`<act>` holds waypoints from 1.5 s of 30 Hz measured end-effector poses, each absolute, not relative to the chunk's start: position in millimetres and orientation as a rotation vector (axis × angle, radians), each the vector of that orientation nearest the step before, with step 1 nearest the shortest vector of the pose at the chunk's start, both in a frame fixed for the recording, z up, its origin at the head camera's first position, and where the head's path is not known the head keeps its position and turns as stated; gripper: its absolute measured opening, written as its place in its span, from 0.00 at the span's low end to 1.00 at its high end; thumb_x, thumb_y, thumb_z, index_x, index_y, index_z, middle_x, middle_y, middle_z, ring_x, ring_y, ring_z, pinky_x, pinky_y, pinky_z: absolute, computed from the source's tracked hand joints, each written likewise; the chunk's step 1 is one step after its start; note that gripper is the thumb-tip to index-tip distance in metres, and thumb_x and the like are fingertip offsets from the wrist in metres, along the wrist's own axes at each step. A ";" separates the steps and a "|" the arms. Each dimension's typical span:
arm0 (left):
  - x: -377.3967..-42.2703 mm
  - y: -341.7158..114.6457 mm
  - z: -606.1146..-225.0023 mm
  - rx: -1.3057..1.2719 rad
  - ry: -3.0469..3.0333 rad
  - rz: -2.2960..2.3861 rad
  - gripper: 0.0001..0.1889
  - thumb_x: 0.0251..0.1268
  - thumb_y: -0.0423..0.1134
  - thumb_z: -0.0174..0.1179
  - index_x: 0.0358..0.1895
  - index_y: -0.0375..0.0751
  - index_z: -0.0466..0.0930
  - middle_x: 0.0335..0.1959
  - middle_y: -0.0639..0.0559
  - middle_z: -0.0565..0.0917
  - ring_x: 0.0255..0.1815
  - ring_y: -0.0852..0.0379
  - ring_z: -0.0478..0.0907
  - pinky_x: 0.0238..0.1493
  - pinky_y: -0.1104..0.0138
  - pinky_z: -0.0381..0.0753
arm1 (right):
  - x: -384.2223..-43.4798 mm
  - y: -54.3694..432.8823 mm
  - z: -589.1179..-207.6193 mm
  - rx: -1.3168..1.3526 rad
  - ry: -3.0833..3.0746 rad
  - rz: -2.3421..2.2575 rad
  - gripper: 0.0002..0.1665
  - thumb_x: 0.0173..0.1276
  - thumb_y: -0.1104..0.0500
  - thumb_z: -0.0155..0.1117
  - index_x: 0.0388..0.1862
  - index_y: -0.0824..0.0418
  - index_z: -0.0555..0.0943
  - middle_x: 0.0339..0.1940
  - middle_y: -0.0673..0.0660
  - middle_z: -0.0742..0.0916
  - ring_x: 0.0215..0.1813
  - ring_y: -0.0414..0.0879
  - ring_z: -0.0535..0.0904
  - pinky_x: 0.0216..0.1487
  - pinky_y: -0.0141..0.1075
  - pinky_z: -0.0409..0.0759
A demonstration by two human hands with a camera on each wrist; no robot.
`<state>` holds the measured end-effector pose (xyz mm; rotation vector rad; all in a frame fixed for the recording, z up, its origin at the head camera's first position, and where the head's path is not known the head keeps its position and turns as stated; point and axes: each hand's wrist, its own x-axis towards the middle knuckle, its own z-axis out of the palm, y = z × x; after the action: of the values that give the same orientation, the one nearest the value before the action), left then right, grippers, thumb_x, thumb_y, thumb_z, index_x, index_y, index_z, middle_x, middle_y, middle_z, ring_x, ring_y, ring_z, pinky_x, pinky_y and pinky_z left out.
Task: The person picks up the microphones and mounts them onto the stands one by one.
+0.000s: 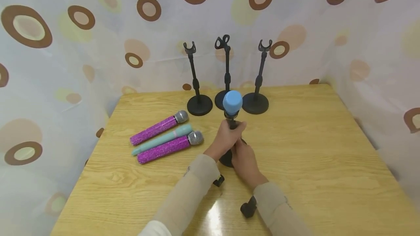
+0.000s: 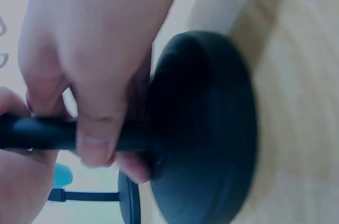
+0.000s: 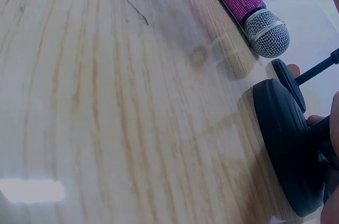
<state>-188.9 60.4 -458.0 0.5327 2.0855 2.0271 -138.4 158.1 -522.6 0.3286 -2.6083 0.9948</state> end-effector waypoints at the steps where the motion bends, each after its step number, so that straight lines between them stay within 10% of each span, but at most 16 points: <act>1: -187.7 59.4 -458.4 0.544 2.100 2.013 0.22 0.74 0.46 0.55 0.20 0.42 0.64 0.15 0.55 0.62 0.17 0.59 0.61 0.27 0.68 0.65 | -138.2 157.7 -523.4 0.323 -2.604 0.987 0.07 0.73 0.72 0.51 0.37 0.68 0.76 0.24 0.61 0.83 0.25 0.48 0.81 0.24 0.39 0.76; 10: -162.3 33.1 -464.5 0.722 2.581 1.583 0.16 0.79 0.51 0.44 0.45 0.44 0.76 0.37 0.51 0.81 0.38 0.58 0.77 0.42 0.68 0.78 | -134.8 153.3 -529.6 0.328 -2.587 0.979 0.05 0.71 0.73 0.52 0.40 0.71 0.76 0.26 0.62 0.84 0.27 0.48 0.80 0.25 0.41 0.79; 17: -142.6 14.3 -473.2 0.709 2.833 1.243 0.20 0.81 0.42 0.41 0.67 0.41 0.71 0.58 0.45 0.77 0.59 0.48 0.73 0.62 0.59 0.76 | -136.8 152.1 -527.1 0.314 -2.598 1.015 0.09 0.75 0.67 0.55 0.49 0.72 0.74 0.36 0.69 0.87 0.38 0.61 0.87 0.35 0.50 0.84; 26: -124.8 8.3 -494.0 0.948 3.053 0.565 0.27 0.69 0.37 0.61 0.67 0.27 0.69 0.68 0.34 0.70 0.70 0.42 0.69 0.71 0.60 0.71 | -132.5 157.5 -519.4 0.306 -2.735 1.073 0.18 0.77 0.62 0.53 0.59 0.72 0.70 0.55 0.72 0.83 0.56 0.67 0.82 0.55 0.58 0.81; 31: -122.0 17.4 -496.6 0.905 3.086 0.273 0.37 0.63 0.48 0.67 0.70 0.30 0.67 0.72 0.36 0.68 0.74 0.43 0.65 0.69 0.64 0.72 | -127.2 163.2 -520.3 0.346 -2.815 0.982 0.29 0.76 0.63 0.55 0.71 0.72 0.62 0.67 0.75 0.73 0.66 0.69 0.73 0.64 0.60 0.74; 45: -124.7 28.3 -491.3 0.816 3.187 -0.057 0.18 0.74 0.36 0.55 0.63 0.37 0.77 0.65 0.44 0.77 0.66 0.50 0.74 0.47 0.67 0.86 | -113.9 167.2 -522.1 0.448 -2.868 0.705 0.35 0.72 0.59 0.61 0.69 0.79 0.63 0.73 0.75 0.67 0.76 0.68 0.61 0.73 0.60 0.63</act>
<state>-124.7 28.3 -491.3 0.8158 3.1871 -0.0573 -113.9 167.2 -522.1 0.4479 -2.8681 0.7054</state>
